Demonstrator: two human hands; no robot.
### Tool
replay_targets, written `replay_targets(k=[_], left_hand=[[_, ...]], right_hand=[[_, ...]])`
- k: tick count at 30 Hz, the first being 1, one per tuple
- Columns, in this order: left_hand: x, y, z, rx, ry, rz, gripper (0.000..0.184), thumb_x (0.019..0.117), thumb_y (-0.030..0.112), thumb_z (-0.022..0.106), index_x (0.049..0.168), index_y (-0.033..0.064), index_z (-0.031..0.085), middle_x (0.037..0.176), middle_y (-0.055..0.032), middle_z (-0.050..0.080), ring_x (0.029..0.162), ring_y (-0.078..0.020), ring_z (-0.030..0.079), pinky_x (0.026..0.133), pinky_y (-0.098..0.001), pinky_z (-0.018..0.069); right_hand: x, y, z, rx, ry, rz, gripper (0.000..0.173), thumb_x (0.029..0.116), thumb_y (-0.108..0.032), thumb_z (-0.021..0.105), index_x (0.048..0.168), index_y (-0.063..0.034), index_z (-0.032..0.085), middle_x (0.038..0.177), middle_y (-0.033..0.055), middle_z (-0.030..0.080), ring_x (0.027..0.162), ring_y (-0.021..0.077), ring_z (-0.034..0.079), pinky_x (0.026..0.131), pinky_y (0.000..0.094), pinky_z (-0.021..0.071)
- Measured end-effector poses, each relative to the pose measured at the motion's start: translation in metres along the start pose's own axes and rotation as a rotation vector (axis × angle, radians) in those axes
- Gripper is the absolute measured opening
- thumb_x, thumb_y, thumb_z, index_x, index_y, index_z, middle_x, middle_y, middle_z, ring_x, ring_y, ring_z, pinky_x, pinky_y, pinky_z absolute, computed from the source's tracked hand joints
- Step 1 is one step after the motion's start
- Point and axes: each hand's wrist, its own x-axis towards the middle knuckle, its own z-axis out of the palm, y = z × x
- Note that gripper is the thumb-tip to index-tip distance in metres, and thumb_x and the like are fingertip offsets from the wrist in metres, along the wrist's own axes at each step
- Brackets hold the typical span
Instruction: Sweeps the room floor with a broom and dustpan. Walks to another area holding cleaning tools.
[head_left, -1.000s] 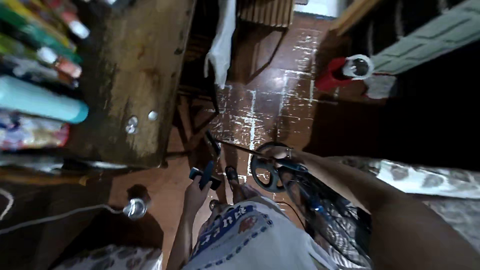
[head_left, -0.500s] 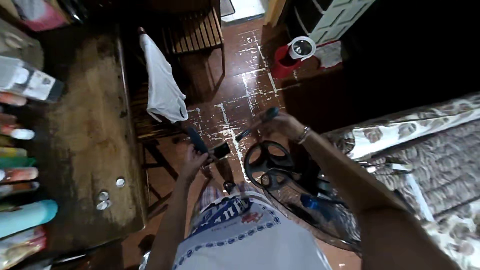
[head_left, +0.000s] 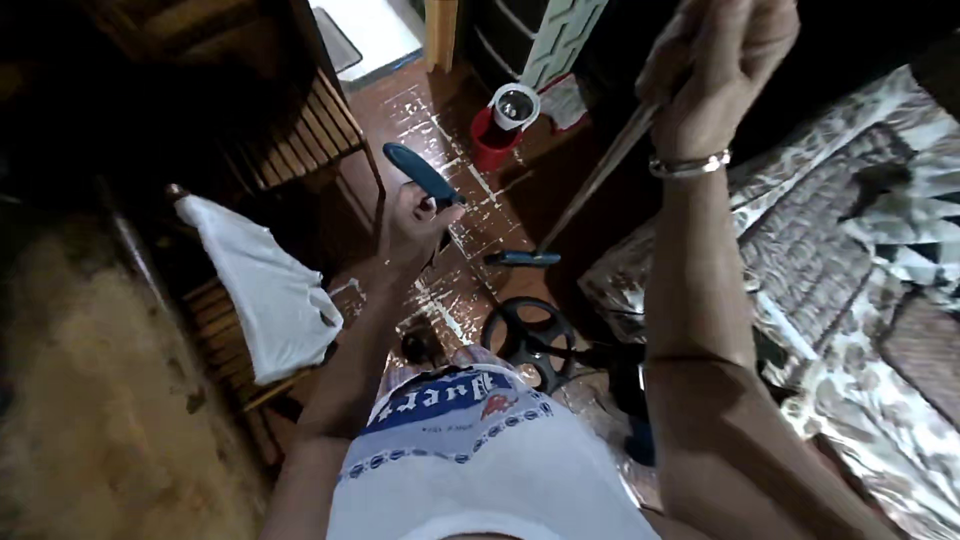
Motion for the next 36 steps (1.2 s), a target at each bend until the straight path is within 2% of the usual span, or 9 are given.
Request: replay_targets(k=[4, 8, 13, 17, 22, 25, 29, 31, 36], left_hand=[[0.102, -0.009, 0.036, -0.256, -0.084, -0.024, 0.062, 0.0818, 0.008, 0.083, 0.130, -0.0079, 0.047, 0.121, -0.0167, 0.065, 0.113, -0.0162, 0.066, 0.099, -0.0316, 0.0554], [0.184, -0.028, 0.074, -0.277, -0.260, -0.080, 0.067, 0.0884, 0.009, 0.080, 0.141, -0.0054, 0.040, 0.125, -0.0162, 0.062, 0.111, -0.0164, 0.066, 0.096, -0.0305, 0.0577], [0.281, -0.060, 0.112, -0.342, -0.301, -0.010, 0.062, 0.0907, 0.006, 0.076, 0.139, -0.0069, 0.039, 0.123, -0.0153, 0.062, 0.111, -0.0139, 0.066, 0.097, -0.0292, 0.0573], [0.361, -0.073, 0.125, -0.301, -0.282, 0.101, 0.061, 0.0932, 0.010, 0.072, 0.139, -0.0127, 0.038, 0.122, -0.0152, 0.064, 0.109, -0.0114, 0.066, 0.096, -0.0281, 0.0572], [0.453, -0.076, 0.153, -0.147, -0.184, -0.090, 0.087, 0.0735, 0.009, 0.088, 0.142, -0.0086, 0.038, 0.126, -0.0192, 0.064, 0.114, -0.0171, 0.065, 0.100, -0.0329, 0.0549], [0.506, -0.088, 0.170, -0.006, -0.038, -0.106, 0.075, 0.0760, 0.022, 0.090, 0.134, -0.0060, 0.051, 0.110, -0.0136, 0.070, 0.098, -0.0119, 0.069, 0.089, -0.0312, 0.0580], [0.575, -0.097, 0.179, 0.053, 0.045, -0.077, 0.051, 0.0795, 0.010, 0.083, 0.122, -0.0074, 0.059, 0.097, -0.0079, 0.071, 0.085, -0.0026, 0.067, 0.080, -0.0226, 0.0568], [0.614, -0.109, 0.181, 0.034, 0.027, -0.066, 0.050, 0.0805, 0.007, 0.081, 0.122, -0.0079, 0.058, 0.098, -0.0073, 0.070, 0.086, -0.0009, 0.066, 0.080, -0.0203, 0.0558], [0.744, -0.158, 0.180, -0.027, -0.169, -0.031, 0.064, 0.0814, 0.015, 0.085, 0.132, -0.0043, 0.051, 0.111, -0.0130, 0.071, 0.099, -0.0137, 0.070, 0.090, -0.0339, 0.0594]], right_hand=[[0.035, 0.019, 0.048, -0.023, 0.086, -0.066, 0.023, 0.1103, -0.020, 0.043, 0.093, -0.0140, 0.056, 0.063, -0.0134, 0.053, 0.050, -0.0008, 0.047, 0.045, 0.0216, 0.0434], [0.094, 0.060, 0.085, -0.027, 0.112, -0.038, 0.019, 0.1060, -0.012, 0.049, 0.089, -0.0069, 0.057, 0.063, -0.0100, 0.051, 0.050, -0.0011, 0.046, 0.045, 0.0211, 0.0424], [0.178, 0.152, 0.093, -0.009, 0.197, 0.051, 0.027, 0.1006, -0.001, 0.049, 0.074, -0.0050, 0.053, 0.058, -0.0046, 0.046, 0.047, 0.0021, 0.043, 0.045, 0.0213, 0.0421], [0.245, 0.230, 0.088, 0.071, 0.233, 0.023, 0.021, 0.1060, -0.009, 0.048, 0.088, -0.0027, 0.055, 0.063, -0.0053, 0.046, 0.050, 0.0031, 0.045, 0.045, 0.0229, 0.0426], [0.324, 0.309, 0.086, 0.092, 0.244, 0.063, 0.022, 0.1077, -0.014, 0.048, 0.088, -0.0066, 0.055, 0.066, -0.0064, 0.046, 0.052, 0.0020, 0.045, 0.048, 0.0214, 0.0425], [0.360, 0.355, 0.095, 0.075, 0.205, 0.036, 0.021, 0.1067, -0.014, 0.051, 0.088, -0.0050, 0.055, 0.063, -0.0070, 0.047, 0.051, 0.0003, 0.045, 0.048, 0.0209, 0.0427], [0.408, 0.416, 0.105, 0.099, 0.201, -0.008, 0.018, 0.1043, -0.010, 0.054, 0.089, 0.0003, 0.058, 0.065, -0.0056, 0.049, 0.053, -0.0015, 0.046, 0.050, 0.0192, 0.0439], [0.431, 0.448, 0.107, 0.119, 0.186, 0.008, 0.019, 0.1041, -0.010, 0.055, 0.088, -0.0011, 0.057, 0.062, -0.0054, 0.046, 0.051, -0.0008, 0.044, 0.048, 0.0199, 0.0416], [0.515, 0.532, 0.105, 0.017, 0.214, -0.005, 0.019, 0.1057, -0.011, 0.053, 0.095, 0.0022, 0.061, 0.068, -0.0037, 0.053, 0.056, 0.0022, 0.051, 0.052, 0.0235, 0.0480]])
